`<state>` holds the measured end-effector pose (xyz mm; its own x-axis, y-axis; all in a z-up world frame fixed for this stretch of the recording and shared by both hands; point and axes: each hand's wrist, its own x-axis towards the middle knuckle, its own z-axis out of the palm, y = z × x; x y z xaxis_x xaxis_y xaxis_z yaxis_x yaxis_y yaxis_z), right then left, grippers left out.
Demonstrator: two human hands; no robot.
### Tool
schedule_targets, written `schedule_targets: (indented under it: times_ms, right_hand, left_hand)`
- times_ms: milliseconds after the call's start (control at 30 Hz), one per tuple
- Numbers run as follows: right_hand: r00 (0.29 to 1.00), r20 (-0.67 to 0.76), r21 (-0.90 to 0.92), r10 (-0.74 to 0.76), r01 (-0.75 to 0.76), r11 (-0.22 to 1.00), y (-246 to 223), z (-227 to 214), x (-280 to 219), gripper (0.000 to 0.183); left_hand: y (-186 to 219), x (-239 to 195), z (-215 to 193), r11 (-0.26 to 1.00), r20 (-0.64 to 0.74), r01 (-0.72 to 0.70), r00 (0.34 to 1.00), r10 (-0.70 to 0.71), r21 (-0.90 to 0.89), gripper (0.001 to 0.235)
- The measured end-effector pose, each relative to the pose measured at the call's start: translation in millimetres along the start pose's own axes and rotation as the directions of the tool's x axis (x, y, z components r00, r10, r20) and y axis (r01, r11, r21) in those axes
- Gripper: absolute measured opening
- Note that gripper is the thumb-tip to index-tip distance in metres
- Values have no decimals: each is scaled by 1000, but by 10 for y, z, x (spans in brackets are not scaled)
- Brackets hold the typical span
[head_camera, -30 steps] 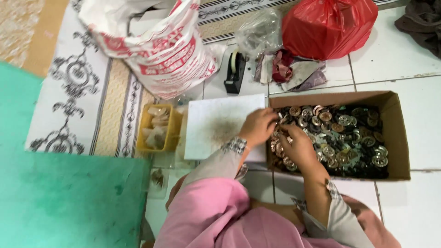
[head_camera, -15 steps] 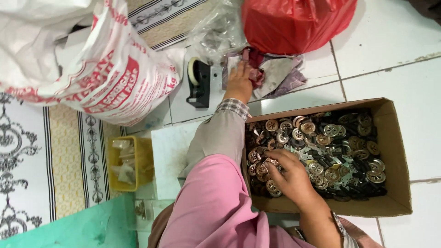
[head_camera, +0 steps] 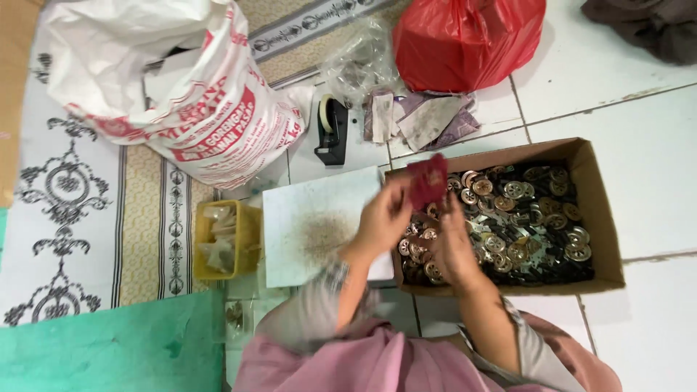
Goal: The person sits on the floor and sorts metal buttons from a cardboard box into small plastic bags. They pick buttons one by one, place them into a bag, and occasionally seal the bag before continuing to sort more buttons.
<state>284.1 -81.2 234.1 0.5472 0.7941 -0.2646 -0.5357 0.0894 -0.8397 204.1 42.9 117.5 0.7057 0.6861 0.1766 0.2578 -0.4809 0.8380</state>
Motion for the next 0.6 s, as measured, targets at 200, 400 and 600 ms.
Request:
schedule_targets:
  times_ms: [200,400,600]
  right_hand:
    - [978,29,-86,204,-201,976,1196,-253,-422,40]
    - [949,184,-442,-254,311,841,2358,-515,-921,17]
    - [530,675,-440,-513,847,297,2048,-357,-1441,43]
  left_hand:
    - [83,-1895,-339,917,81,378,925,-370,-129,37]
    - [-283,-2824,-470,671,16,463,829,-559,-579,16]
    - [264,-2916,-406,-37,506,526,795,-335,-850,32]
